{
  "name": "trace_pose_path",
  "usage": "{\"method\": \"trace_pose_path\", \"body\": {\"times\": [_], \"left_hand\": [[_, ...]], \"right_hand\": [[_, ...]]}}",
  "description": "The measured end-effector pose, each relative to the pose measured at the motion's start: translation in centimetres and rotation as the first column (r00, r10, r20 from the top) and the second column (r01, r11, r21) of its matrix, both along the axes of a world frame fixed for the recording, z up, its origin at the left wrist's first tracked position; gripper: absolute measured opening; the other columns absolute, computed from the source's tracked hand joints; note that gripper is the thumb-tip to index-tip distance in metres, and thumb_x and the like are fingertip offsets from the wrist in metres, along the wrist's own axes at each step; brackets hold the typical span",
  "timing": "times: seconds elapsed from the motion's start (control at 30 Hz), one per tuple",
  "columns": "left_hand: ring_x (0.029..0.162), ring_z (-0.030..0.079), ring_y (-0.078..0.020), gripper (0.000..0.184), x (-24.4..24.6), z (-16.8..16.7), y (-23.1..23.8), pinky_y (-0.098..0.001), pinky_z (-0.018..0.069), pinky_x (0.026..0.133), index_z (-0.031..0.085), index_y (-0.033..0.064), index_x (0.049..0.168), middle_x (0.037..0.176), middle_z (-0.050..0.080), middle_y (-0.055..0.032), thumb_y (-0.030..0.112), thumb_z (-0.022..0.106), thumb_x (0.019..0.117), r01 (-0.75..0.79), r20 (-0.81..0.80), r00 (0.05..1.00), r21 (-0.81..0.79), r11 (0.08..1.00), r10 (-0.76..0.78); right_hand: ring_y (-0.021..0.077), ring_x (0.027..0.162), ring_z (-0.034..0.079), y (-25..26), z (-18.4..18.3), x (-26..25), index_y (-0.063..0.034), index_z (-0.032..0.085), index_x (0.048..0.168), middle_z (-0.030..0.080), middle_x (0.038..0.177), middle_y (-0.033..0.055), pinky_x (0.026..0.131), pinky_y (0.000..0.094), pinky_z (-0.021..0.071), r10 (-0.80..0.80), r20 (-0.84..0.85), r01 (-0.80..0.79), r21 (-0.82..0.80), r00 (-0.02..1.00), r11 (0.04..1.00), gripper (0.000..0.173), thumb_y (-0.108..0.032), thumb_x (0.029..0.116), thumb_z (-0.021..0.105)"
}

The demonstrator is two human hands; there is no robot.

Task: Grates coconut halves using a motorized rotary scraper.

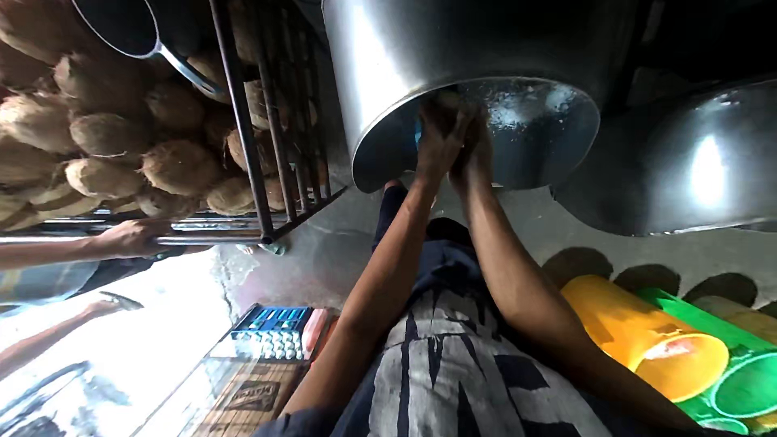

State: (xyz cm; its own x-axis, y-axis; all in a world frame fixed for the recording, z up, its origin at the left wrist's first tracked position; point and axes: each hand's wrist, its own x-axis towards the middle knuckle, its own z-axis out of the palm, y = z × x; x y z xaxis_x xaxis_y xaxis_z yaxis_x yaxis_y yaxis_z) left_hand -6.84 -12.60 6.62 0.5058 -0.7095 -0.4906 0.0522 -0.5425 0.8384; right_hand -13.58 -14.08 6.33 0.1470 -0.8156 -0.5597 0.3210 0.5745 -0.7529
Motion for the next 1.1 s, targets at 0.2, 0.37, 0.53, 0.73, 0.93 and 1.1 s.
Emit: {"method": "trace_pose_path", "body": {"times": [0.2,0.37,0.53,0.73,0.93,1.1], "left_hand": [[0.134,0.052,-0.0235,0.082,0.9,-1.5,-0.2,-0.0424,0.0454,0.113,0.024,0.0019,0.157,0.150,0.047,-0.0207,0.044,0.065,0.0985,-0.025,-0.114,0.993,-0.132,0.991,0.010],[0.091,0.065,-0.0137,0.031,2.0,-2.5,-0.6,-0.0337,0.0570,0.082,0.061,-0.0017,0.122,0.103,0.066,-0.0105,0.024,0.053,0.1062,-0.060,-0.224,0.974,-0.366,0.929,-0.026],[0.091,0.065,-0.0129,0.058,2.3,-3.3,4.6,-0.0347,0.0579,0.078,0.058,0.0130,0.123,0.102,0.067,-0.0032,0.058,0.023,0.1081,-0.275,-0.745,0.657,-0.096,0.957,0.114],[0.115,0.062,-0.0141,0.080,0.7,-3.9,8.4,-0.0398,0.0551,0.095,0.052,0.0227,0.143,0.129,0.065,-0.0001,0.078,0.017,0.0973,-0.380,-0.738,0.656,-0.141,0.914,0.159],[0.119,0.060,-0.0118,0.059,0.3,0.8,2.3,-0.0339,0.0500,0.105,0.030,0.0031,0.154,0.134,0.058,-0.0120,0.038,0.045,0.1090,-0.227,-0.317,0.938,-0.259,0.939,0.140],[0.119,0.060,-0.0168,0.067,-0.9,-1.1,0.2,-0.0365,0.0514,0.103,0.019,0.0041,0.158,0.138,0.055,-0.0176,0.043,0.043,0.1089,-0.185,-0.344,0.933,-0.210,0.960,0.104]], "right_hand": [[0.0211,0.115,0.063,-0.2,0.2,0.9,-0.0140,0.035,0.153,0.059,0.132,0.0100,0.090,0.0413,0.0581,-0.001,-0.146,0.011,0.072,0.989,0.997,0.059,-0.046,0.1065,0.049],[0.0263,0.100,0.067,-0.9,1.3,2.0,-0.0177,0.032,0.153,0.061,0.124,0.0137,0.075,0.0443,0.0608,0.023,-0.262,0.016,0.145,0.965,0.989,0.064,-0.042,0.1015,0.062],[0.0250,0.146,0.041,3.2,-0.6,-2.4,-0.0096,0.004,0.165,0.024,0.167,0.0162,0.115,0.0425,0.0444,0.308,-0.559,-0.474,-0.178,0.770,0.862,0.105,-0.034,0.0921,0.076],[0.0256,0.146,0.040,5.9,-1.9,-3.7,-0.0087,0.007,0.165,0.029,0.165,0.0179,0.117,0.0435,0.0398,0.352,-0.614,-0.577,-0.211,0.706,0.789,0.112,-0.030,0.0848,0.083],[0.0197,0.110,0.065,0.0,2.4,0.8,-0.0075,0.042,0.147,0.062,0.127,0.0116,0.092,0.0392,0.0589,0.122,-0.317,-0.151,-0.068,0.940,0.986,0.063,-0.027,0.0949,0.073],[0.0234,0.110,0.066,-1.7,1.9,0.1,-0.0134,0.031,0.155,0.060,0.132,0.0139,0.087,0.0424,0.0606,0.116,-0.374,-0.131,-0.015,0.920,0.991,0.077,-0.034,0.0947,0.073]]}}
